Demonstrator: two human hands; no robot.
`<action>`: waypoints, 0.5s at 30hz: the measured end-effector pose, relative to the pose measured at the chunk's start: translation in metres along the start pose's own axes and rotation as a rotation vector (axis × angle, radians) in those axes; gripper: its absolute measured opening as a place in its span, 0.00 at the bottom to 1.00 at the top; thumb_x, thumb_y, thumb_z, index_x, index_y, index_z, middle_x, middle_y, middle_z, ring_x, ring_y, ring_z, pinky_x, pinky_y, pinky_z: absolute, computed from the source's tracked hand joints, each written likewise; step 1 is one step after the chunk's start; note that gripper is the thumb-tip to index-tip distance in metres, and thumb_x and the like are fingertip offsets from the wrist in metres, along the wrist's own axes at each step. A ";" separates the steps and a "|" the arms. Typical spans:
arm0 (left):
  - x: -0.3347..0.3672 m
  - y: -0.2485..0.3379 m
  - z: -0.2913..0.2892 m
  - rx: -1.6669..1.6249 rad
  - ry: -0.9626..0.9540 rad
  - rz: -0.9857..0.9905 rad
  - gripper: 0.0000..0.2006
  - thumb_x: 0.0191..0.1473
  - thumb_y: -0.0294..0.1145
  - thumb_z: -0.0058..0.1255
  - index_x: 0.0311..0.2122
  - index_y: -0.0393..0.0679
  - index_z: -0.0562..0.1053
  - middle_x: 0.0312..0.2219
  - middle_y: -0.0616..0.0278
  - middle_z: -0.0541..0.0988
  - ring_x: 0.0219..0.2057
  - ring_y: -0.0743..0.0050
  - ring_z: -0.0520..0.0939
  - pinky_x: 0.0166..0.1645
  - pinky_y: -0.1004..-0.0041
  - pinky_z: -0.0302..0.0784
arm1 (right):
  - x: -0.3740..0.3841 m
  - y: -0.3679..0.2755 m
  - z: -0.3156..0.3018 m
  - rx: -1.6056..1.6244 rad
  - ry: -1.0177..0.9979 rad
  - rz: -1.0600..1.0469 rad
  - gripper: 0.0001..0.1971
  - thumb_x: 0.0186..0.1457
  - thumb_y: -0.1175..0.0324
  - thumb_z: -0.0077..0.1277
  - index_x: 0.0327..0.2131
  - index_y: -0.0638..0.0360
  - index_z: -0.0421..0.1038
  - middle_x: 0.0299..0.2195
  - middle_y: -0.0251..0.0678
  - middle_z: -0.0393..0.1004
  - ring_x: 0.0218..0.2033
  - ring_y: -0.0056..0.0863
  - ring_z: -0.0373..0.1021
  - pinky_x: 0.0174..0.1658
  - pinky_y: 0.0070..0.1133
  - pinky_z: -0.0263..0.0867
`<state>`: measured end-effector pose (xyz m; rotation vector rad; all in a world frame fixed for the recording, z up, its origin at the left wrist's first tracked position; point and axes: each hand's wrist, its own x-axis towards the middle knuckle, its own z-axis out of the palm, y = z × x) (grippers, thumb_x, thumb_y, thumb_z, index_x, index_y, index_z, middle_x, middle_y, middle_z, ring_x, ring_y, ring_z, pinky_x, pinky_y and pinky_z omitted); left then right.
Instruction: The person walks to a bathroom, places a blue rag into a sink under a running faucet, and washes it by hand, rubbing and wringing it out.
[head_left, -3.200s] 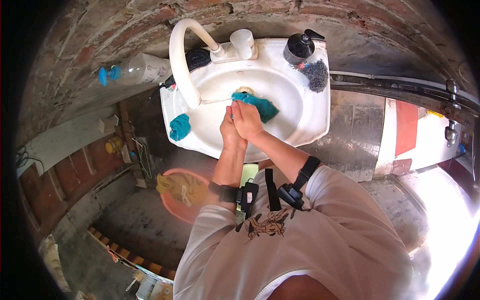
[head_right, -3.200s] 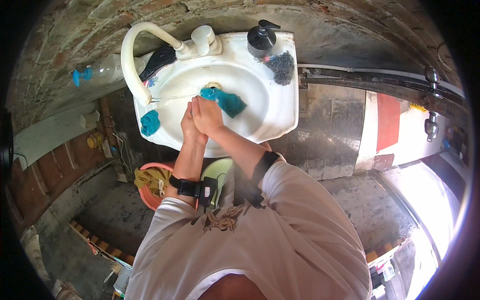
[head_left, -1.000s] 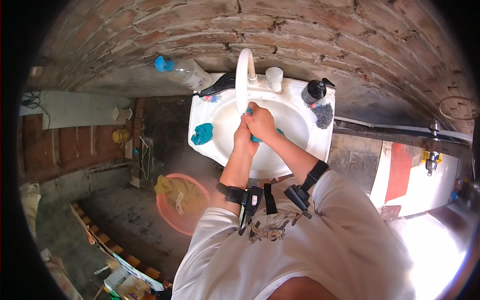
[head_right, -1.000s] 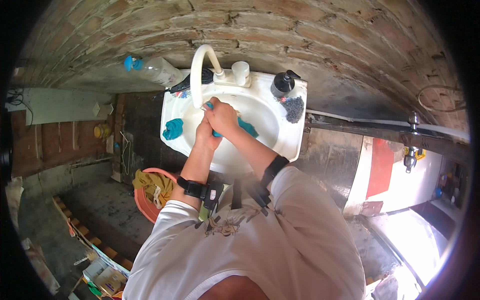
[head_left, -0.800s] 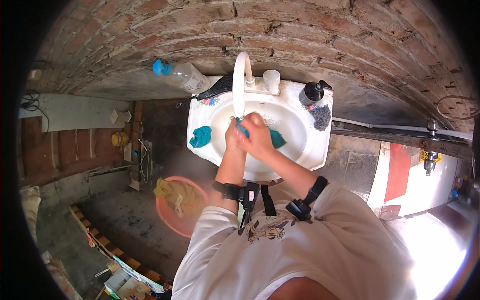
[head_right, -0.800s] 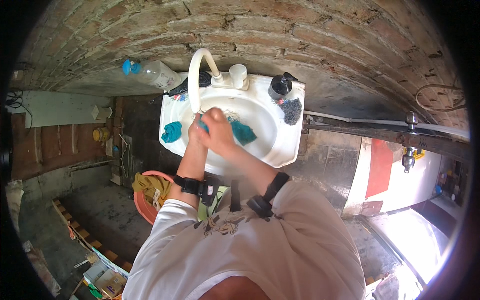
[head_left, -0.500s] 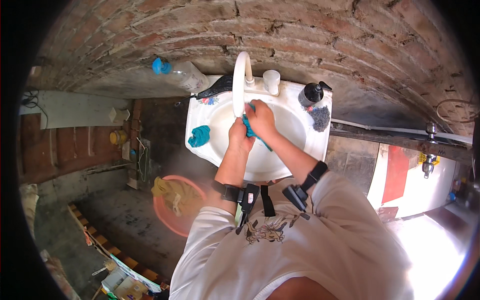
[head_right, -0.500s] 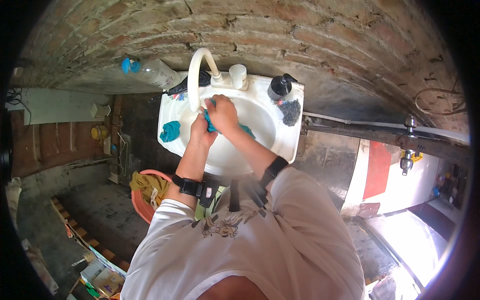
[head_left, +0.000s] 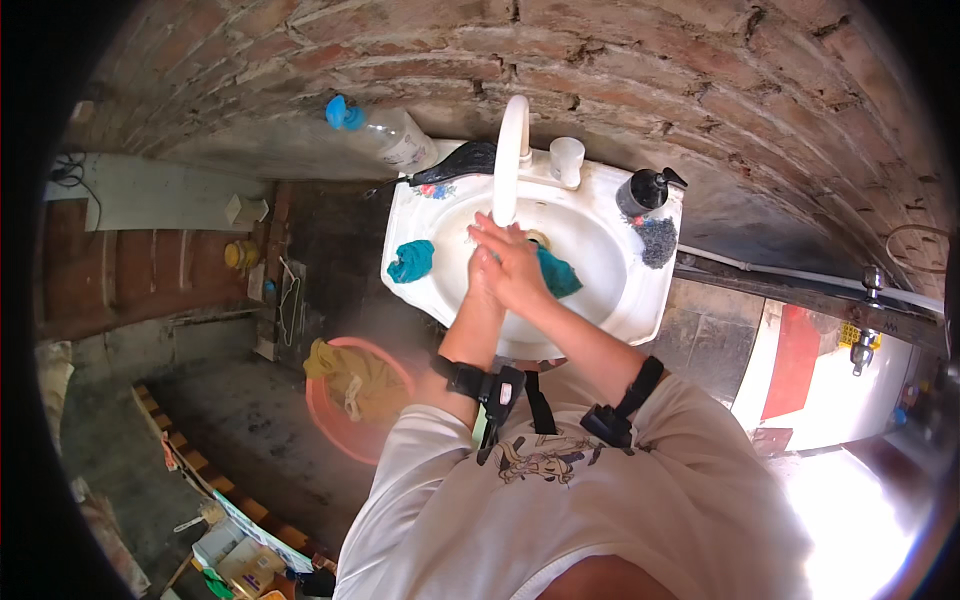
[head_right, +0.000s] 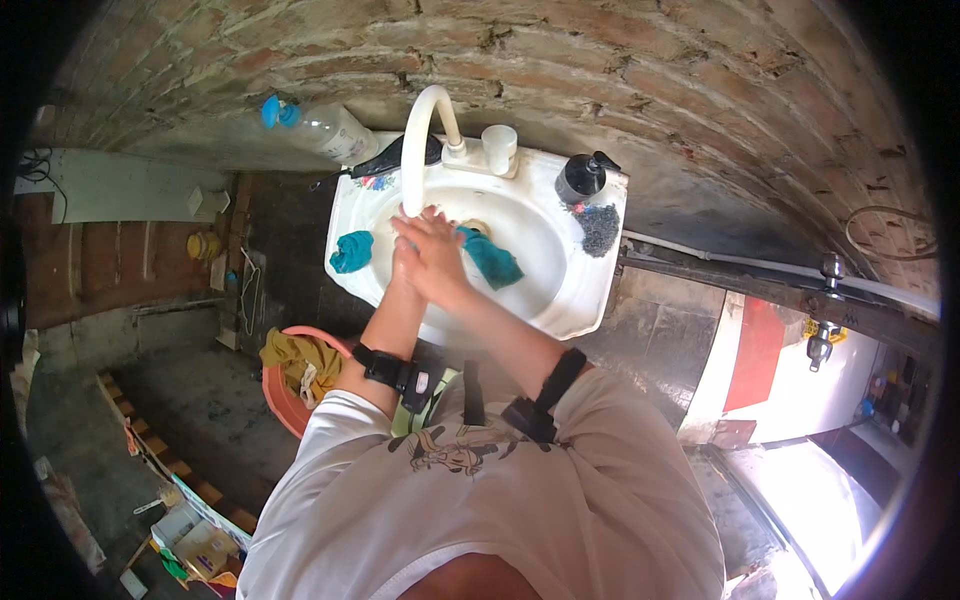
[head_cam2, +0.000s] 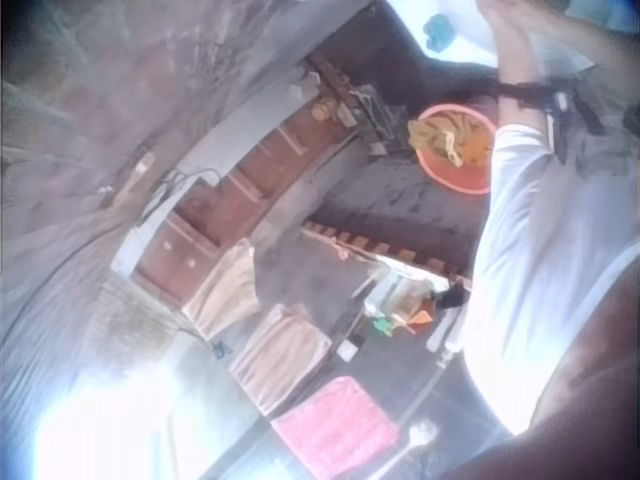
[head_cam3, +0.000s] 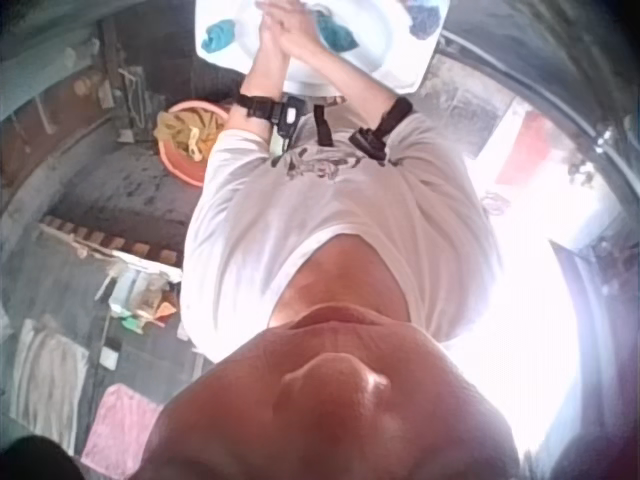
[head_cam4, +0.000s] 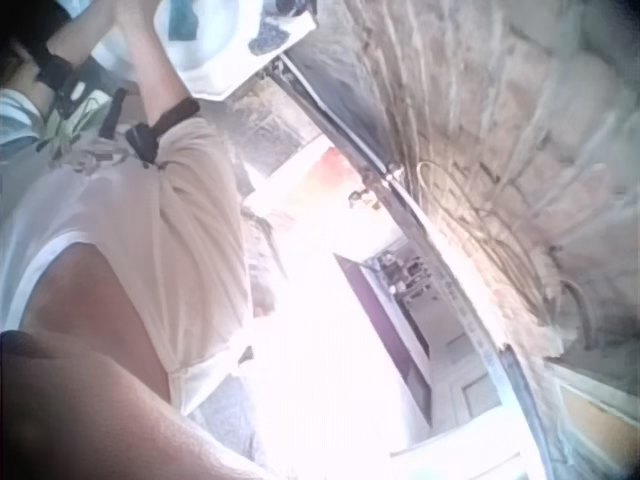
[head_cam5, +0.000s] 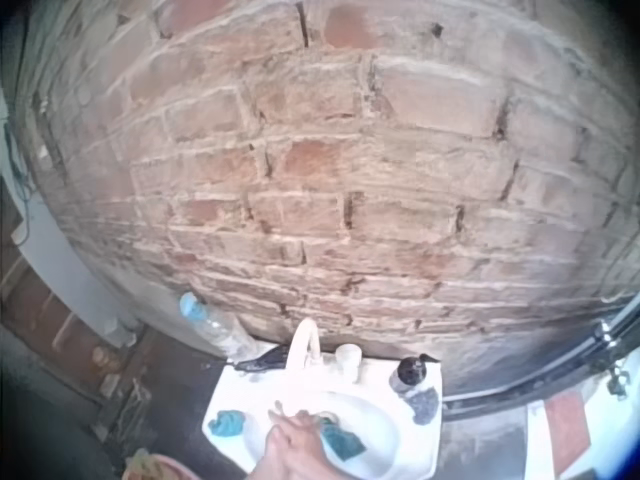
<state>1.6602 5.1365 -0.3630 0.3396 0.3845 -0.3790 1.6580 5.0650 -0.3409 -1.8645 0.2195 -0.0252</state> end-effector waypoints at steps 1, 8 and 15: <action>-0.005 -0.003 0.015 0.129 0.132 -0.105 0.17 0.52 0.35 0.35 0.47 0.43 0.61 0.41 0.61 0.68 0.41 0.71 0.70 0.46 0.70 0.65 | 0.004 -0.002 -0.005 0.008 0.044 0.043 0.15 0.50 0.64 0.39 0.40 0.60 0.66 0.45 0.47 0.63 0.47 0.43 0.58 0.50 0.30 0.50; 0.010 0.007 0.000 -0.037 -0.021 -0.240 0.15 0.53 0.44 0.34 0.41 0.47 0.66 0.35 0.64 0.72 0.36 0.70 0.72 0.43 0.71 0.67 | -0.010 0.027 0.020 -0.105 0.047 -0.143 0.15 0.48 0.63 0.41 0.38 0.60 0.66 0.38 0.46 0.65 0.47 0.42 0.56 0.49 0.32 0.51; -0.005 -0.016 0.034 0.246 0.152 -0.223 0.20 0.54 0.41 0.32 0.50 0.44 0.59 0.46 0.61 0.66 0.46 0.67 0.67 0.50 0.66 0.62 | 0.030 0.033 -0.023 -0.123 0.131 0.050 0.19 0.53 0.62 0.32 0.42 0.63 0.65 0.48 0.44 0.60 0.54 0.41 0.48 0.57 0.34 0.37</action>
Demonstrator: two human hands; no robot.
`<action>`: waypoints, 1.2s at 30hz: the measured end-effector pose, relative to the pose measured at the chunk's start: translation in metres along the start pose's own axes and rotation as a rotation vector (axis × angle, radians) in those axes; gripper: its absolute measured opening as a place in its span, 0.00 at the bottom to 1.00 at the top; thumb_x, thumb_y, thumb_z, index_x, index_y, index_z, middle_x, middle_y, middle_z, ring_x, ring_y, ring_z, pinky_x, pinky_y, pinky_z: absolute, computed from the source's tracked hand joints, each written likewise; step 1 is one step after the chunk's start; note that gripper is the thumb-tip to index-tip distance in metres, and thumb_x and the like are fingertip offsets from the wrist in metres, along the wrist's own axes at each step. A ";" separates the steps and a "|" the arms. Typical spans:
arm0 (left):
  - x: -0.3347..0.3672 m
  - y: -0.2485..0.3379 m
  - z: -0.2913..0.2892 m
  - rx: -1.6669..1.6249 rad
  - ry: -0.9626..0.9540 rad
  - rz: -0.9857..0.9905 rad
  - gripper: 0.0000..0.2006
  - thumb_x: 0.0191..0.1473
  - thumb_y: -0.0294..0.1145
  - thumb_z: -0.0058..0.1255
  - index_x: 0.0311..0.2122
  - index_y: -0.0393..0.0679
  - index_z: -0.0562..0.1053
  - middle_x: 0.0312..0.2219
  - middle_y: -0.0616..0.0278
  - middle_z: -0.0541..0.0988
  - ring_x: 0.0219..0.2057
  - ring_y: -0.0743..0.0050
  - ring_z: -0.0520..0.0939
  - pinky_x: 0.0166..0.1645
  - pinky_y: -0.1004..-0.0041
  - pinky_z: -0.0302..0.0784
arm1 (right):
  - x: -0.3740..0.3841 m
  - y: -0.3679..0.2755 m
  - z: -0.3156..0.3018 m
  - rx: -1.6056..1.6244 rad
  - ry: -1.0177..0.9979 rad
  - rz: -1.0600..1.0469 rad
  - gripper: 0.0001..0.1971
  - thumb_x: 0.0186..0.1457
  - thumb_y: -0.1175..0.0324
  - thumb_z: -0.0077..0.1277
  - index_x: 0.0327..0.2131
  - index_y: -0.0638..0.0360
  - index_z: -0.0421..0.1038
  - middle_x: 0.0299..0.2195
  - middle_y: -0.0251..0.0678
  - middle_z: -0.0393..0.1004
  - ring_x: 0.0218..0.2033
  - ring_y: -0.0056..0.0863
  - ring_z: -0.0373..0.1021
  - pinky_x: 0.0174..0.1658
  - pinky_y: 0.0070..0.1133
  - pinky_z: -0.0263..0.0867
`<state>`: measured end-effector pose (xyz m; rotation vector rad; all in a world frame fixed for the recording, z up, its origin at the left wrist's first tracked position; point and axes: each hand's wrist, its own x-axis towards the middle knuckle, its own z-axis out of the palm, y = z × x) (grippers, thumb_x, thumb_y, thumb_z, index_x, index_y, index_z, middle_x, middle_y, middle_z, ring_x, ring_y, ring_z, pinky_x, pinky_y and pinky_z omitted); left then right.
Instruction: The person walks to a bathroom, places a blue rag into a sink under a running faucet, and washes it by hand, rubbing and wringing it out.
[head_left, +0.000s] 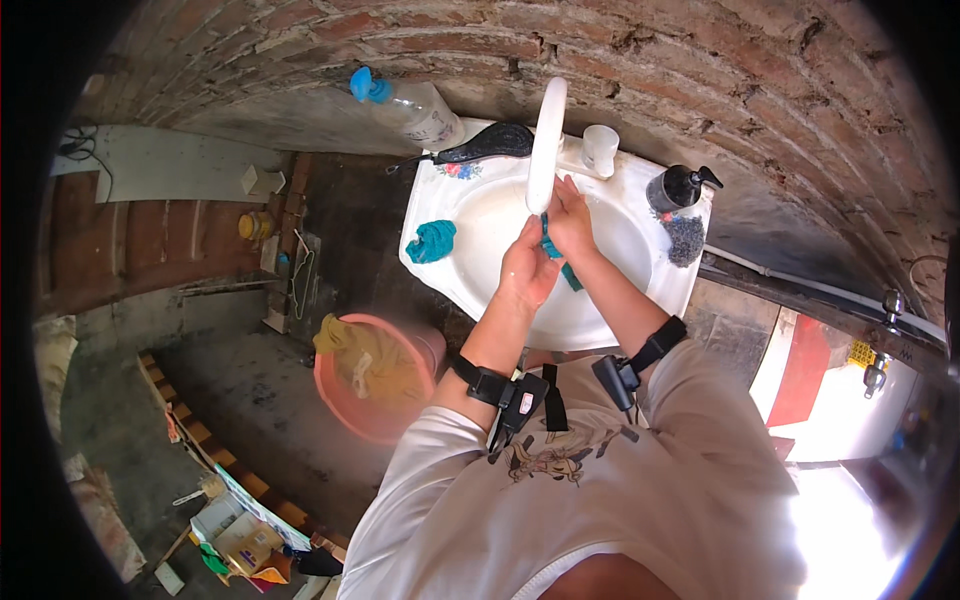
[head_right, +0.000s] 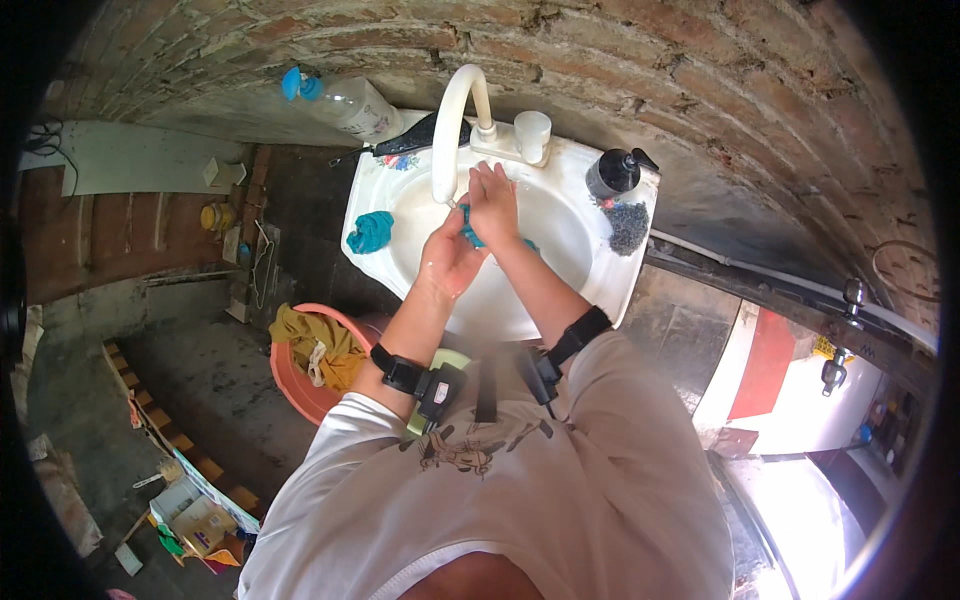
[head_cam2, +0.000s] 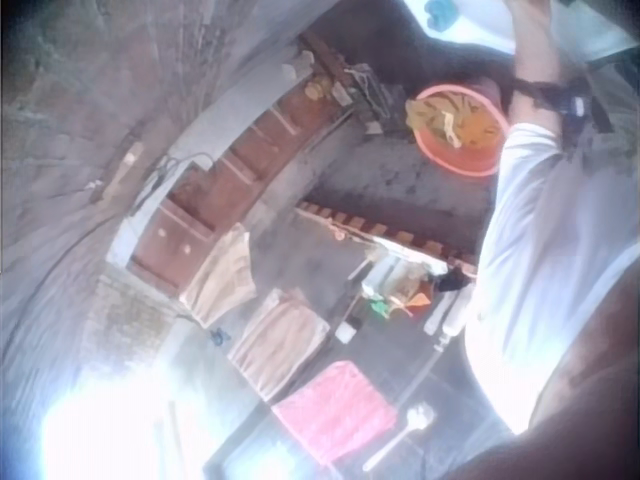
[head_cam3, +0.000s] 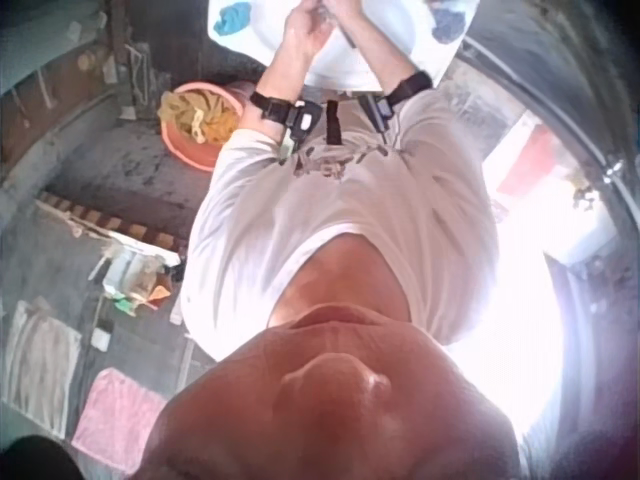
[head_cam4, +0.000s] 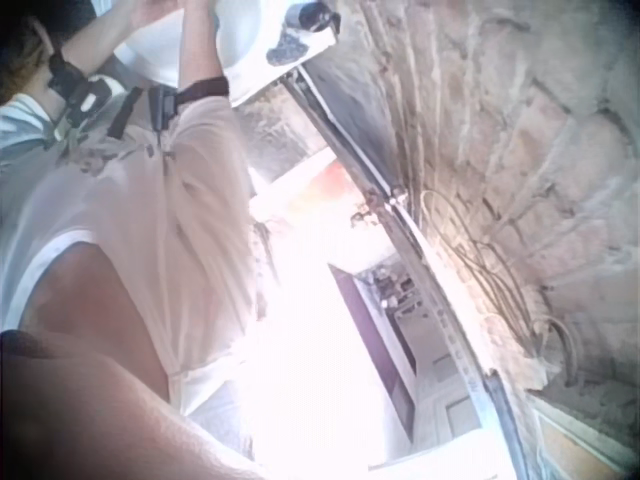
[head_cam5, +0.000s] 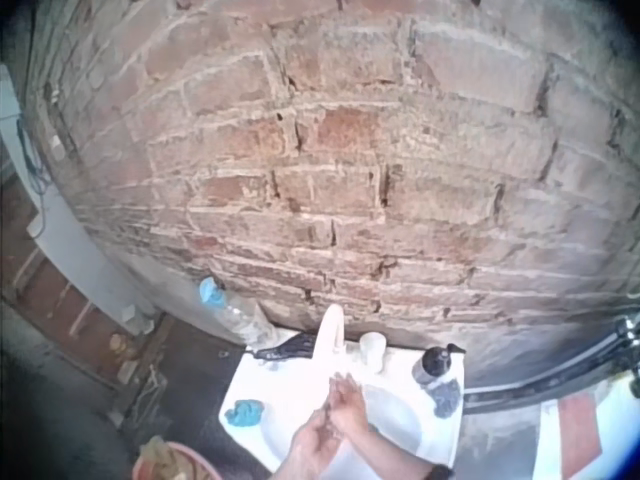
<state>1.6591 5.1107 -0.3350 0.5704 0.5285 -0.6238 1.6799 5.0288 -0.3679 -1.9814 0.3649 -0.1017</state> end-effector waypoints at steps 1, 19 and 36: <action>0.002 0.002 -0.008 -0.036 -0.009 0.000 0.20 0.54 0.43 0.32 0.49 0.44 0.60 0.45 0.59 0.66 0.45 0.67 0.67 0.50 0.66 0.62 | -0.002 -0.001 0.004 0.038 -0.011 0.054 0.19 0.53 0.61 0.31 0.41 0.63 0.65 0.48 0.43 0.60 0.54 0.40 0.49 0.57 0.33 0.36; 0.029 0.008 -0.004 0.218 0.293 0.115 0.15 0.54 0.46 0.32 0.32 0.46 0.64 0.23 0.63 0.69 0.24 0.70 0.71 0.25 0.70 0.69 | -0.024 0.003 -0.003 0.314 -0.043 0.001 0.21 0.53 0.60 0.35 0.48 0.61 0.57 0.52 0.44 0.53 0.53 0.35 0.53 0.51 0.22 0.52; 0.031 0.131 -0.109 0.793 0.340 0.397 0.15 0.47 0.28 0.48 0.42 0.42 0.64 0.33 0.66 0.69 0.34 0.81 0.69 0.39 0.82 0.63 | -0.044 0.150 -0.003 -0.658 -0.280 -0.006 0.12 0.43 0.64 0.46 0.33 0.57 0.69 0.35 0.38 0.69 0.39 0.38 0.64 0.44 0.28 0.57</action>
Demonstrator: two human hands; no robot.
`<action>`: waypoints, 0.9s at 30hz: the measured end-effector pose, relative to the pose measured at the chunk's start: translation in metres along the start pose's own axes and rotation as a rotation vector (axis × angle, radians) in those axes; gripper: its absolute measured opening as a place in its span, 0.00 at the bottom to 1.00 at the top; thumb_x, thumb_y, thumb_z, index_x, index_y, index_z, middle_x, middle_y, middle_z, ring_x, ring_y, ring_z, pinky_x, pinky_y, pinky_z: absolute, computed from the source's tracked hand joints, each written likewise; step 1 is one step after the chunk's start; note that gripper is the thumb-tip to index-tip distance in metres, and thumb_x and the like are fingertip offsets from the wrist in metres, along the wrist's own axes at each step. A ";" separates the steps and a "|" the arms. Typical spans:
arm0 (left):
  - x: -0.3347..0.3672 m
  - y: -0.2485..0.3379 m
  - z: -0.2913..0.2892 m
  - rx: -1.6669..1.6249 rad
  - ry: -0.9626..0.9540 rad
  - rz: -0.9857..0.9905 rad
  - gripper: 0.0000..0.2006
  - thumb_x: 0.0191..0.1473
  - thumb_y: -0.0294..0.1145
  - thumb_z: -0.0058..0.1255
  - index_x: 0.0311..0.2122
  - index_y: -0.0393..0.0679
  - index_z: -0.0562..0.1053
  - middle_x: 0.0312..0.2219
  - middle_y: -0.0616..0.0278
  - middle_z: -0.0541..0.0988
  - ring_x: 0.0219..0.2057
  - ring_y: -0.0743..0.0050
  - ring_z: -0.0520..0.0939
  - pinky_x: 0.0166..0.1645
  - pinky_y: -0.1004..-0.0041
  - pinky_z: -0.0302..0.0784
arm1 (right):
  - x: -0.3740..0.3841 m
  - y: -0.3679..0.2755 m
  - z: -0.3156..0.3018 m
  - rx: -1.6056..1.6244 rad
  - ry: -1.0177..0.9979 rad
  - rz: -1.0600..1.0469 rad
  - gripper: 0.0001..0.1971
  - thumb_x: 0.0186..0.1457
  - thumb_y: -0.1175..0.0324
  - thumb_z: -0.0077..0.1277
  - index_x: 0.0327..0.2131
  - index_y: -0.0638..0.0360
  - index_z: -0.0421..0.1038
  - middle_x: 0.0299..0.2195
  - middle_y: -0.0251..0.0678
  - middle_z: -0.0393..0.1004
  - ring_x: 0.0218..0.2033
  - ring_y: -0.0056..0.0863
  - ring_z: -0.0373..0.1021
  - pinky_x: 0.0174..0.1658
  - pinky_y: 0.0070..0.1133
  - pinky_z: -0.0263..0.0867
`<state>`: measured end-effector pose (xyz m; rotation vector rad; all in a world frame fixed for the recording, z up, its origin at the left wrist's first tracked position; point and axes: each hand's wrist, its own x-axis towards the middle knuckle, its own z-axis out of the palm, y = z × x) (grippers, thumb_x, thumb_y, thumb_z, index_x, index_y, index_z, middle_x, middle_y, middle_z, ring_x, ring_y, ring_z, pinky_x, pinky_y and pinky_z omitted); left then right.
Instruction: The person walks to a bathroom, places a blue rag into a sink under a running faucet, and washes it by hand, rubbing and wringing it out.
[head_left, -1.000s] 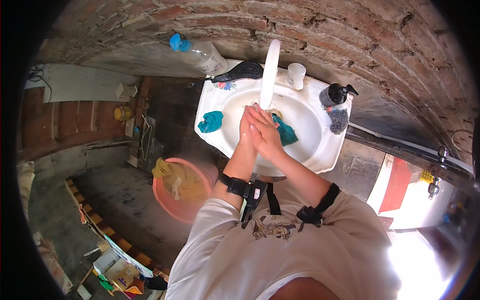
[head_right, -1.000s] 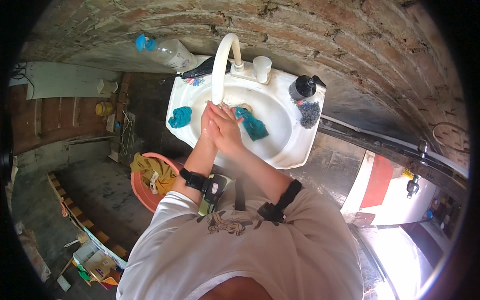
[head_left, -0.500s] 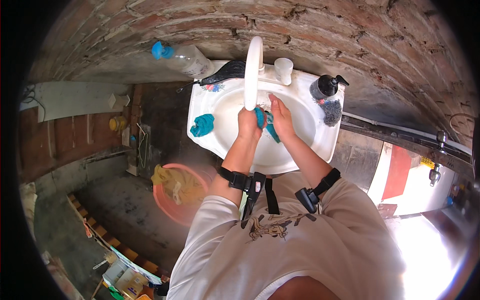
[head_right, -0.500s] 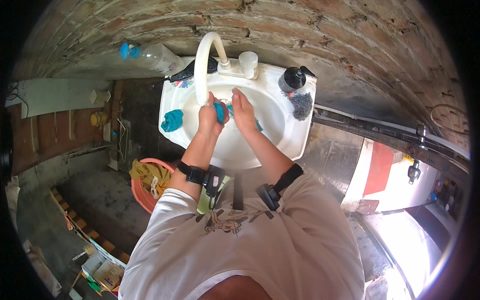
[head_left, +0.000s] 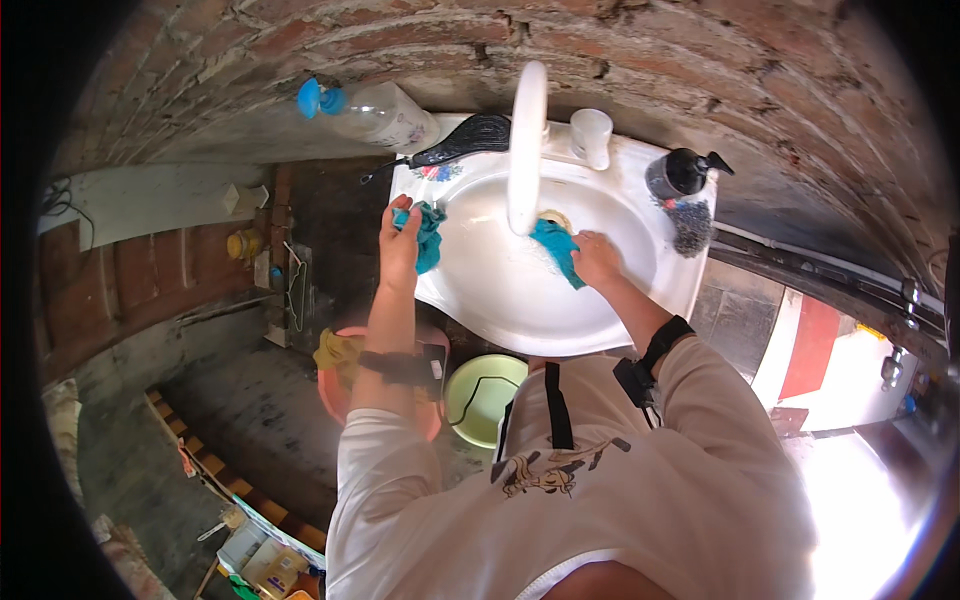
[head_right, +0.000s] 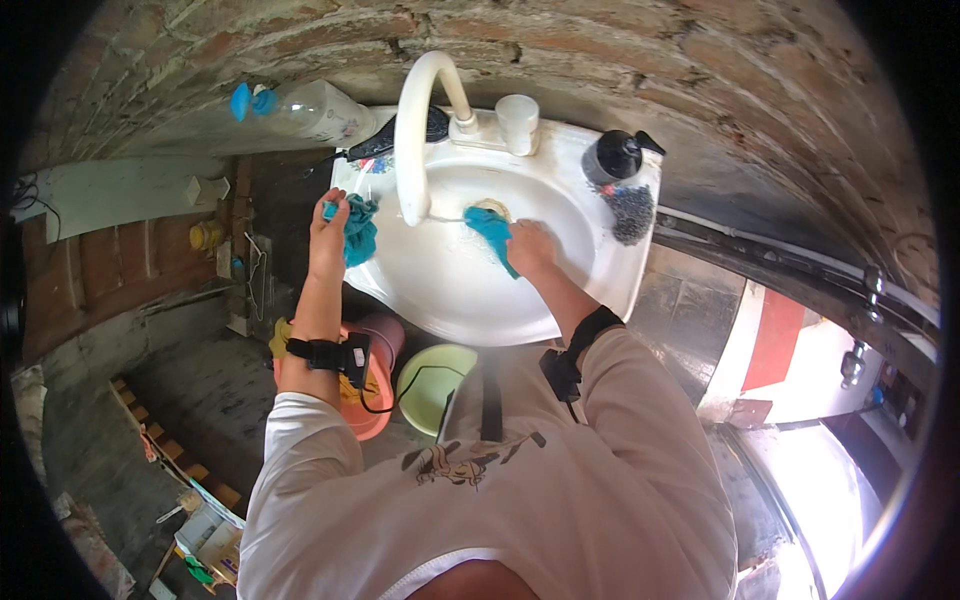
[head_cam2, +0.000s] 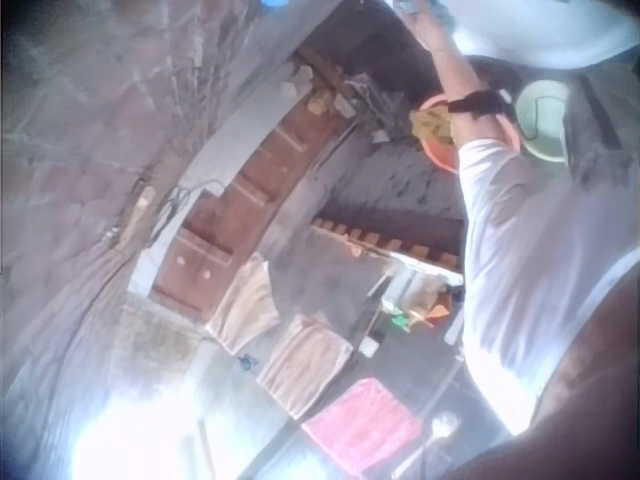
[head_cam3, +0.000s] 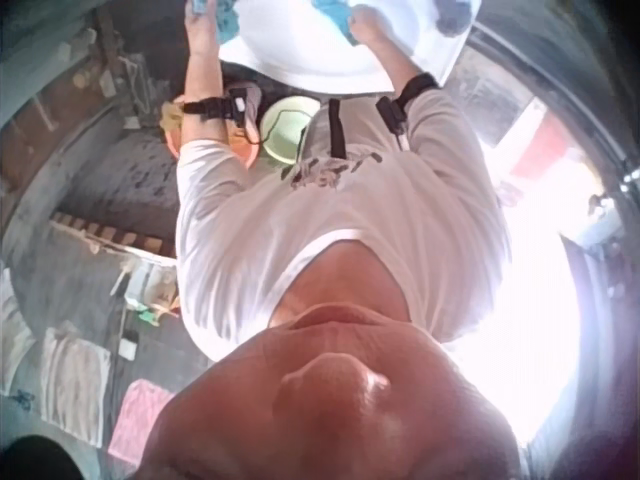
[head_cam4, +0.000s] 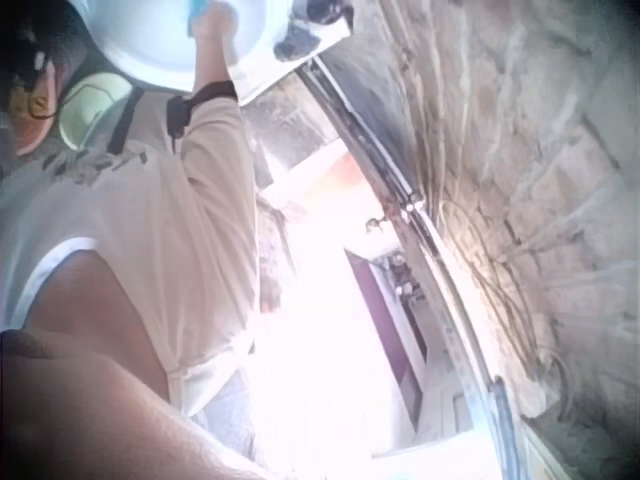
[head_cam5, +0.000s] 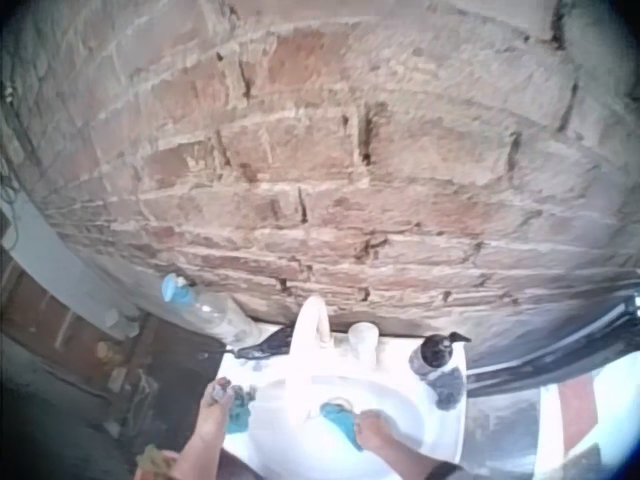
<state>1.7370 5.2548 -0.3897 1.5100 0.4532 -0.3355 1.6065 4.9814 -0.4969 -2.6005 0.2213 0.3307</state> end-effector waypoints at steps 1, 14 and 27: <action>0.009 -0.001 -0.011 0.040 0.028 0.056 0.16 0.48 0.31 0.47 0.44 0.42 0.64 0.34 0.65 0.69 0.35 0.80 0.68 0.40 0.81 0.63 | 0.004 -0.010 -0.002 0.010 -0.004 -0.013 0.12 0.43 0.64 0.46 0.33 0.57 0.69 0.35 0.38 0.69 0.39 0.38 0.64 0.44 0.28 0.57; 0.041 -0.010 -0.049 0.364 0.150 0.034 0.21 0.48 0.39 0.48 0.45 0.39 0.63 0.32 0.60 0.72 0.29 0.81 0.71 0.33 0.85 0.65 | 0.012 -0.029 -0.003 1.086 -0.436 0.468 0.15 0.40 0.70 0.48 0.36 0.62 0.67 0.30 0.33 0.70 0.34 0.24 0.66 0.37 0.22 0.61; 0.053 -0.022 -0.045 0.546 -0.082 -0.151 0.12 0.45 0.26 0.48 0.37 0.41 0.70 0.31 0.68 0.70 0.30 0.84 0.68 0.35 0.81 0.63 | 0.013 -0.067 -0.035 1.332 -0.248 0.395 0.24 0.39 0.75 0.50 0.44 0.67 0.58 0.34 0.37 0.66 0.34 0.25 0.66 0.34 0.20 0.65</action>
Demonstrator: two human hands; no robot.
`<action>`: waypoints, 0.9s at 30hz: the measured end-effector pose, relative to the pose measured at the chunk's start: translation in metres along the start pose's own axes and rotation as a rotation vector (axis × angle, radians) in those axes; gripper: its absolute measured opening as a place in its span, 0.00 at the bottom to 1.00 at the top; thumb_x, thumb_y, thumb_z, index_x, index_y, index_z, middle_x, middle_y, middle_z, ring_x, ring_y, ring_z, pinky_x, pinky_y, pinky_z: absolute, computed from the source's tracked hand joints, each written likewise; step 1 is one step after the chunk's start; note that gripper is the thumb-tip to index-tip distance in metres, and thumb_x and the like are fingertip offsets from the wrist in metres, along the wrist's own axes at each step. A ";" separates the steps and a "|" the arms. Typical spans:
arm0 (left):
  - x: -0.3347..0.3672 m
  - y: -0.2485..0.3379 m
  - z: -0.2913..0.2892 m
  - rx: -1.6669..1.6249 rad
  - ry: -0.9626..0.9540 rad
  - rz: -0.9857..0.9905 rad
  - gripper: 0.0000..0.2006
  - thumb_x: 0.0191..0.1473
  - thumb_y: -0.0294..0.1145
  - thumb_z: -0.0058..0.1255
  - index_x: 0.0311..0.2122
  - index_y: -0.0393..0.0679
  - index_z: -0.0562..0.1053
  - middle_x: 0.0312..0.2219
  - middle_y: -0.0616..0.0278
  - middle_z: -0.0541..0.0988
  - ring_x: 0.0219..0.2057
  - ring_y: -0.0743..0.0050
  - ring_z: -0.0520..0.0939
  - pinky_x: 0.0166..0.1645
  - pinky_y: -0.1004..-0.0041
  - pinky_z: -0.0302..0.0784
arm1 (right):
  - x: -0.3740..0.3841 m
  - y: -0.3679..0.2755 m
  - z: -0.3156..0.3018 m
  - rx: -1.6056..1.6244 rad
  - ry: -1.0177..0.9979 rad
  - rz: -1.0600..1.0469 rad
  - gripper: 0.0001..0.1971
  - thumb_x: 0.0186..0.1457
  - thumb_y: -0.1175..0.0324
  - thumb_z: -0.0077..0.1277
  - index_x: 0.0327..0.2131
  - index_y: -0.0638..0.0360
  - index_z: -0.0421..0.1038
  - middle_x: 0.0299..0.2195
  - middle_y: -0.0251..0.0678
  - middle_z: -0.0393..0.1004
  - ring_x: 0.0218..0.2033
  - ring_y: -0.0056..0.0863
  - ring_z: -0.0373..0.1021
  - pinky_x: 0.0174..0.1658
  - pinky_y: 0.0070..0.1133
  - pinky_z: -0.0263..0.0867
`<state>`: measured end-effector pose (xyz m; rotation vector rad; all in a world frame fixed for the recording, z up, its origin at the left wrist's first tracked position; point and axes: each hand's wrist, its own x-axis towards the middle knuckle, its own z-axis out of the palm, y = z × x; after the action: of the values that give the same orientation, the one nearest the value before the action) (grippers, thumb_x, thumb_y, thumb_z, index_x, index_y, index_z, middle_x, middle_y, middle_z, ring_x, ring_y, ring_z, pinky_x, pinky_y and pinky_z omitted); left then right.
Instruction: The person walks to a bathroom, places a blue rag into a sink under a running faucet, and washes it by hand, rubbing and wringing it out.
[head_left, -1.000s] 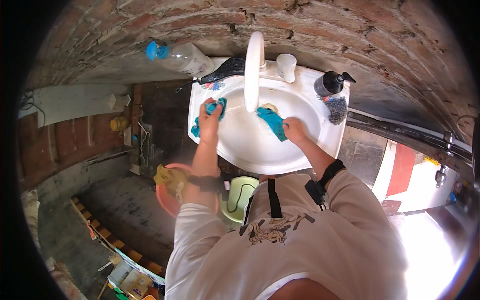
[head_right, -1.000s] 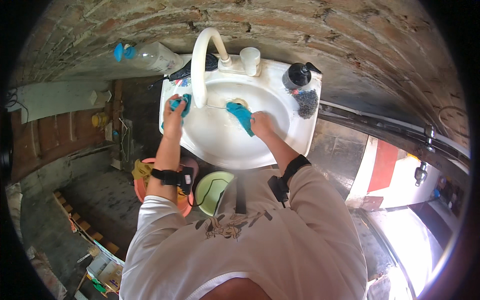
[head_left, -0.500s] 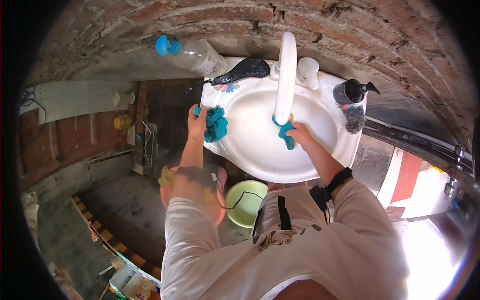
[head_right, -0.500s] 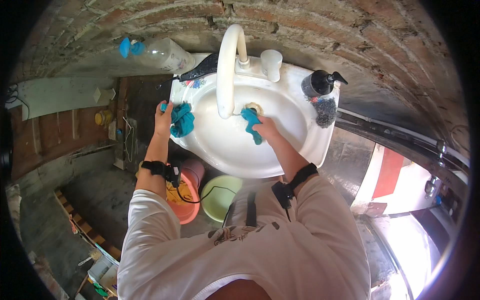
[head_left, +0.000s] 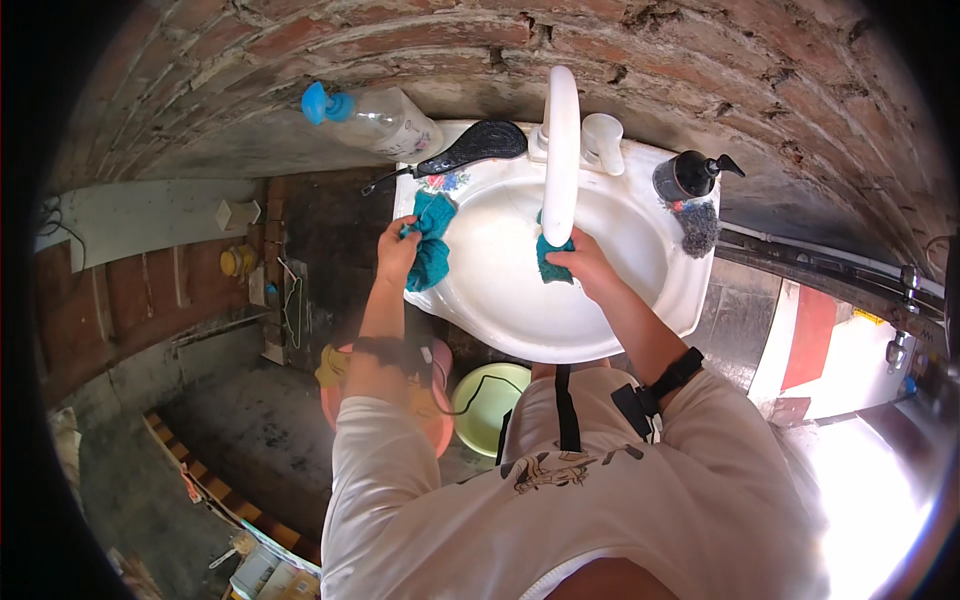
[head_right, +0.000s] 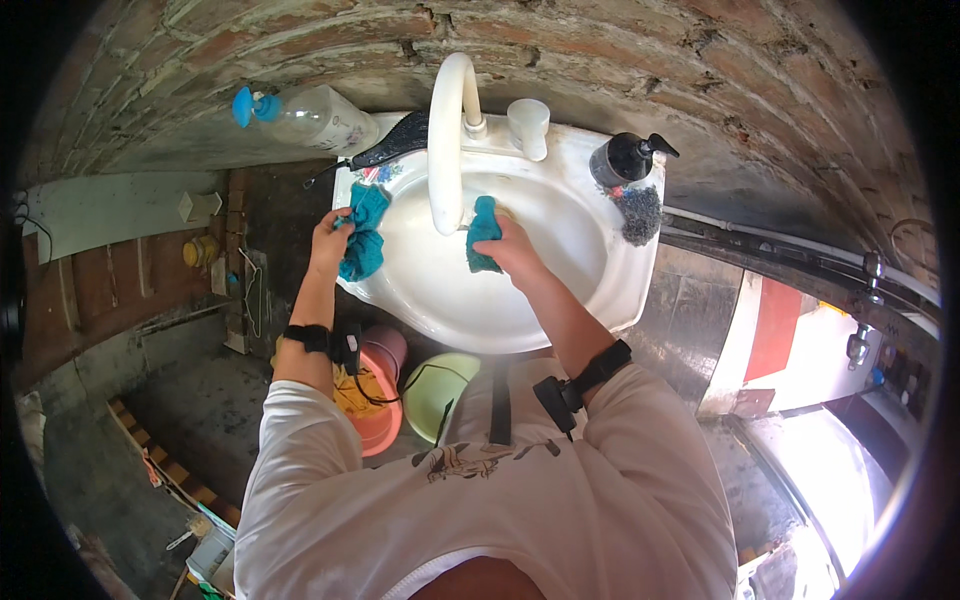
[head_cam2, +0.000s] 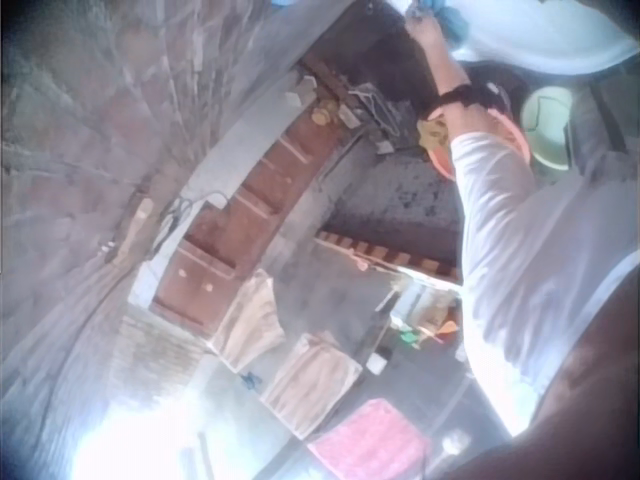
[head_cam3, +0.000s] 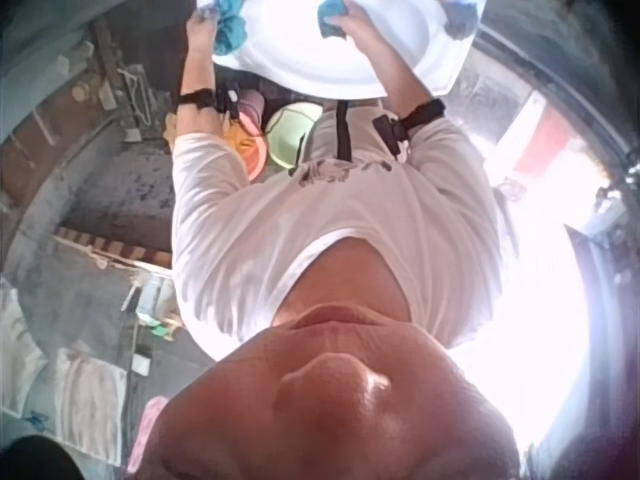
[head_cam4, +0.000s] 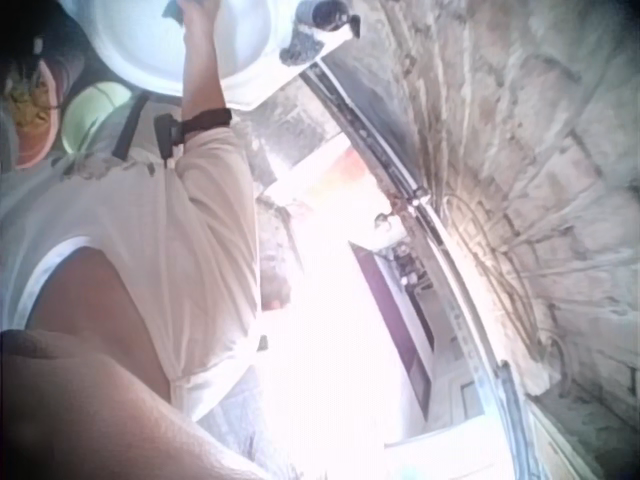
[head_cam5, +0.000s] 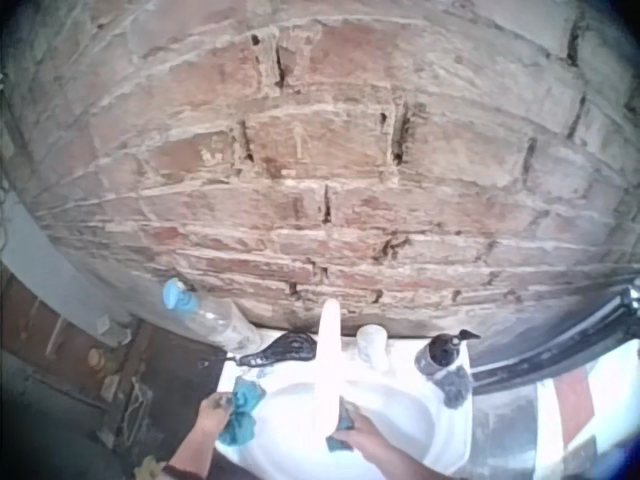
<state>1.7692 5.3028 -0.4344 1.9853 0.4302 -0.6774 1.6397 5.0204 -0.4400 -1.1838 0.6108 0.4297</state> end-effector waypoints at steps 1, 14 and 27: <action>-0.004 -0.004 0.001 0.028 -0.019 0.083 0.16 0.42 0.27 0.50 0.41 0.39 0.69 0.33 0.62 0.72 0.34 0.77 0.71 0.39 0.80 0.65 | 0.002 0.000 0.001 -0.134 0.056 -0.048 0.26 0.37 0.75 0.51 0.44 0.67 0.57 0.34 0.38 0.66 0.35 0.26 0.66 0.34 0.20 0.65; -0.017 0.016 0.007 0.509 0.391 0.298 0.29 0.41 0.40 0.52 0.48 0.36 0.60 0.46 0.46 0.62 0.47 0.52 0.64 0.50 0.69 0.60 | -0.015 -0.054 0.017 -0.188 -0.158 -0.047 0.30 0.34 0.75 0.55 0.45 0.67 0.58 0.36 0.39 0.67 0.38 0.25 0.64 0.42 0.19 0.60; -0.053 0.053 0.036 0.050 0.047 0.666 0.16 0.43 0.25 0.49 0.42 0.40 0.67 0.40 0.55 0.68 0.41 0.65 0.69 0.45 0.75 0.63 | -0.036 -0.100 0.016 -0.144 -0.289 0.003 0.16 0.41 0.74 0.46 0.38 0.66 0.65 0.28 0.34 0.69 0.27 0.19 0.67 0.29 0.17 0.65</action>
<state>1.7473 5.2447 -0.3794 2.0242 -0.2281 -0.2186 1.6762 5.0030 -0.3405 -1.2292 0.3352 0.6431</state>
